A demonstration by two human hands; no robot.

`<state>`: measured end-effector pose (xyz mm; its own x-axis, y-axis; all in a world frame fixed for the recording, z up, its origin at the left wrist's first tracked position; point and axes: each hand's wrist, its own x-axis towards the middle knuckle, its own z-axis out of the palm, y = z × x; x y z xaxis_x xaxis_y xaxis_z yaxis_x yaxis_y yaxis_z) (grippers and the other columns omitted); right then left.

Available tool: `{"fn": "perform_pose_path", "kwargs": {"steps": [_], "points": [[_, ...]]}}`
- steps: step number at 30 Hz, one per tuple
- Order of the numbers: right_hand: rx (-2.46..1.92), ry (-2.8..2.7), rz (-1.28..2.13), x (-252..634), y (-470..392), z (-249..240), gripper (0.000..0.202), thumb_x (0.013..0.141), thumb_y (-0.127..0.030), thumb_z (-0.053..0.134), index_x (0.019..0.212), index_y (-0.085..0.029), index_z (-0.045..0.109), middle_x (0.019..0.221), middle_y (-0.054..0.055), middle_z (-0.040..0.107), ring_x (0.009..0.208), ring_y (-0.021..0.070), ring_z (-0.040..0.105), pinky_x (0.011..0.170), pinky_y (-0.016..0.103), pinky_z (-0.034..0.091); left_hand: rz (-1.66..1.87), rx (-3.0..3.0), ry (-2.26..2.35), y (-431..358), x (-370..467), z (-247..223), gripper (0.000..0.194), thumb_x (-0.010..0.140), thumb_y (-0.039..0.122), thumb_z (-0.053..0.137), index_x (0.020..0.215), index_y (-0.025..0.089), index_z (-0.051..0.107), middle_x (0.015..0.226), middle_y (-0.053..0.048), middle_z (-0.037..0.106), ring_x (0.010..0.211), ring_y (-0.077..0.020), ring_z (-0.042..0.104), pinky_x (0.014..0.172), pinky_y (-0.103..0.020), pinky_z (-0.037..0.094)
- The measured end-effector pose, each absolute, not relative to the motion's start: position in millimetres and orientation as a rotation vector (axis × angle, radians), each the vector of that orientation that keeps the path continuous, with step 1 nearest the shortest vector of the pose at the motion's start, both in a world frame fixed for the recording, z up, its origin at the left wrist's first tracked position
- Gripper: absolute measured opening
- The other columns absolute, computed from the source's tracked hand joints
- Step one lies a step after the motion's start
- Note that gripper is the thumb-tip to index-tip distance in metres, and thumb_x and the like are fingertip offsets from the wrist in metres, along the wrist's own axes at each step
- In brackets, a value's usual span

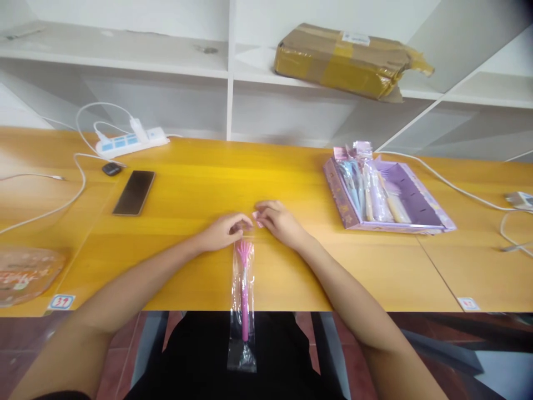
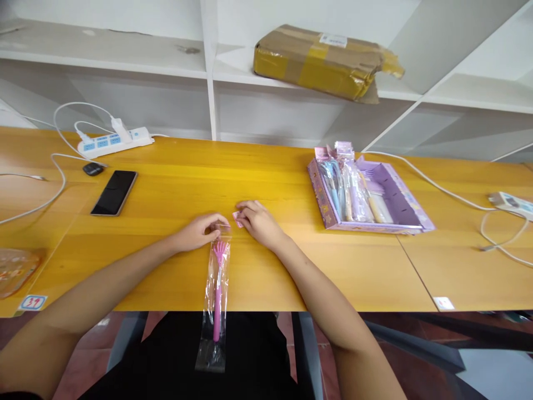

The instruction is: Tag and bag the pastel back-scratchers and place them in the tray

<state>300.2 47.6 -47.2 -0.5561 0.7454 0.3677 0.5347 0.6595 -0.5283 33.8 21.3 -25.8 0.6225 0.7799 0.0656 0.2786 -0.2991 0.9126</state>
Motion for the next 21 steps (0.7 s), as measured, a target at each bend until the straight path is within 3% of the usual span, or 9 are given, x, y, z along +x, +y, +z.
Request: {"fn": "perform_pose_path", "kwargs": {"steps": [4,8,11,15,21], "points": [[-0.941,-2.32,0.574,319,46,-42,0.016,0.101,-0.032,0.074,0.113,-0.022,0.075,0.139,0.015,0.069,0.128,0.032,0.064,0.111,0.055,0.049,0.72,1.741,0.922,23,36,-32,0.019,0.097,0.028,0.067,0.115,0.022,0.069,0.109,-0.006,0.074,0.094,-0.0195,0.071,0.085,-0.034,0.056],[-0.916,-2.347,0.653,327,47,-37,0.02,0.093,-0.03,0.084,0.108,-0.022,0.075,0.133,0.013,0.072,0.124,0.0318,0.065,0.11,0.055,0.049,0.738,1.543,0.905,23,37,-38,0.03,0.097,0.041,0.072,0.119,0.021,0.064,0.094,-0.003,0.073,0.085,-0.0183,0.072,0.08,-0.033,0.058],[-0.992,-2.296,0.734,328,46,-38,0.019,0.093,-0.027,0.082,0.108,-0.021,0.072,0.117,0.01,0.074,0.105,0.026,0.069,0.098,0.046,0.054,0.743,1.521,0.9,23,36,-37,0.031,0.101,0.045,0.068,0.118,0.021,0.064,0.087,-0.001,0.073,0.08,-0.017,0.072,0.078,-0.032,0.058],[-1.129,-2.221,0.845,330,46,-43,0.04,0.083,-0.029,0.09,0.118,-0.02,0.072,0.103,0.006,0.071,0.084,0.0202,0.066,0.08,0.036,0.056,0.757,1.546,0.864,23,35,-31,0.031,0.104,0.048,0.064,0.115,0.02,0.068,0.083,-0.001,0.074,0.074,-0.0155,0.07,0.072,-0.029,0.055],[-1.2,-2.206,1.01,332,45,-44,0.038,0.075,-0.038,0.095,0.094,-0.021,0.068,0.091,0.003,0.07,0.077,0.0187,0.065,0.069,0.031,0.052,0.728,1.552,0.845,24,35,-27,0.035,0.104,0.052,0.063,0.107,0.018,0.072,0.084,-0.003,0.074,0.076,-0.0165,0.07,0.073,-0.03,0.055]]}}
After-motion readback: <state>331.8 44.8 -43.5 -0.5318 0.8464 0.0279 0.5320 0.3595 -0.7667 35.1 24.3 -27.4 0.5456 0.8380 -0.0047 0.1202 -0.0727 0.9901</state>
